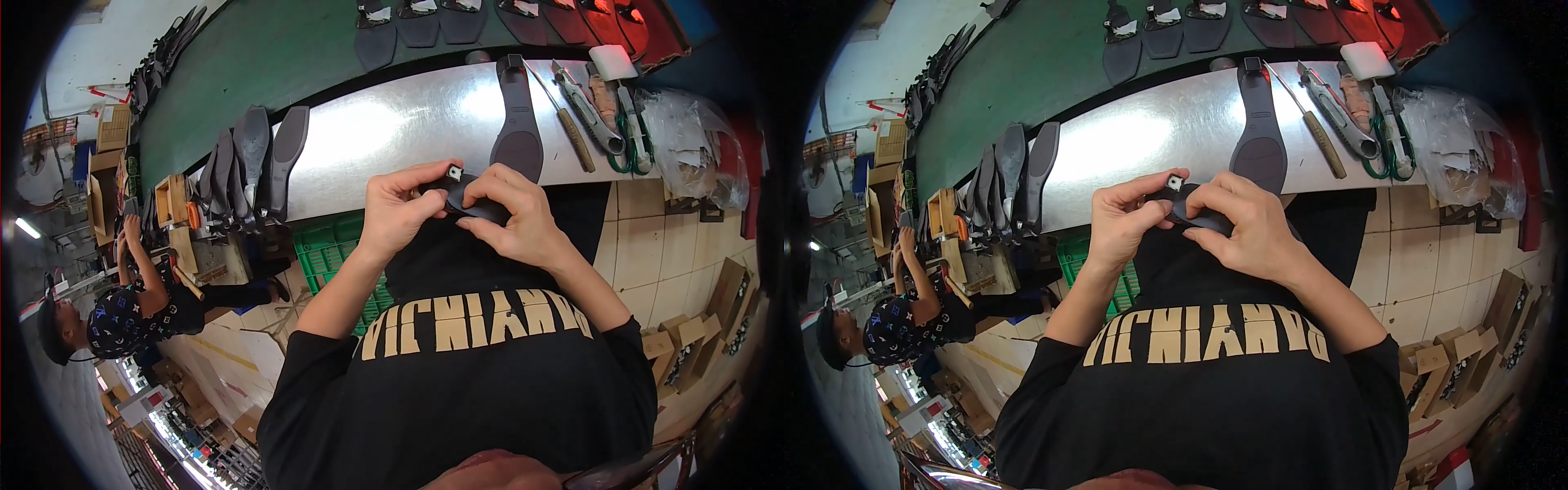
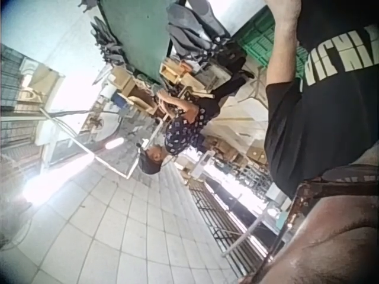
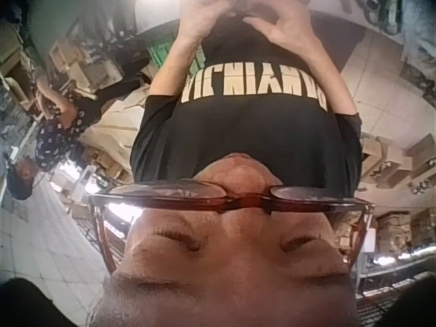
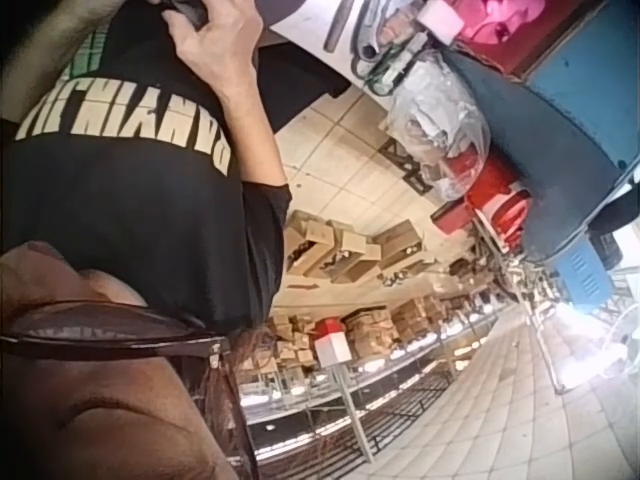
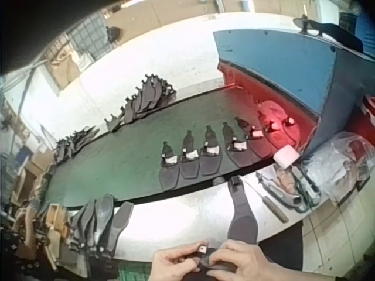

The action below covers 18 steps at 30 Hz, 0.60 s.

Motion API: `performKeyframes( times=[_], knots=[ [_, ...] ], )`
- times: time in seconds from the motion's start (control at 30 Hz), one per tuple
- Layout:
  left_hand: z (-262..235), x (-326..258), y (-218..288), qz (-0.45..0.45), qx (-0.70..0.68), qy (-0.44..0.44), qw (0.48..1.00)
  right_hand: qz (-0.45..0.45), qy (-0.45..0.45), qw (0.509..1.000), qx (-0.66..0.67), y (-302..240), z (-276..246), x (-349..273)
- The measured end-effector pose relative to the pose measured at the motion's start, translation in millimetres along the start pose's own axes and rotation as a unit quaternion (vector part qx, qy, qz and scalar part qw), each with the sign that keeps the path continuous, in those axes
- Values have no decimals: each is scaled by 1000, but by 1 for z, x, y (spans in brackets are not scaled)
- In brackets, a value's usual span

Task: Assembling and inspecting shoe components at a workbench in a factory.

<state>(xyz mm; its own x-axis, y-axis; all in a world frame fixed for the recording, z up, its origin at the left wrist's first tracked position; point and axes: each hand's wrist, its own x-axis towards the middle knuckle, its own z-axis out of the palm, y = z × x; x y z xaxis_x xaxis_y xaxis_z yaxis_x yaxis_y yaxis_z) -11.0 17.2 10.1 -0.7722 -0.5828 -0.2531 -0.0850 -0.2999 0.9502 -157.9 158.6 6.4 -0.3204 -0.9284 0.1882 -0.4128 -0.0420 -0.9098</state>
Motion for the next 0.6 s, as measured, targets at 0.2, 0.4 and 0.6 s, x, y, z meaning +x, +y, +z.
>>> performKeyframes(
  times=[0.2,0.4,0.6],
  knots=[
    [-1,3,1,-35,-31,5,999,-14,28,999,-13,2,6,-3],
    [-17,9,8,-184,-103,-38,977,-132,80,984,-90,2,10,-6],
    [-3,8,10,-117,-112,10,987,-90,57,993,-47,1,9,-7]
  ],
)
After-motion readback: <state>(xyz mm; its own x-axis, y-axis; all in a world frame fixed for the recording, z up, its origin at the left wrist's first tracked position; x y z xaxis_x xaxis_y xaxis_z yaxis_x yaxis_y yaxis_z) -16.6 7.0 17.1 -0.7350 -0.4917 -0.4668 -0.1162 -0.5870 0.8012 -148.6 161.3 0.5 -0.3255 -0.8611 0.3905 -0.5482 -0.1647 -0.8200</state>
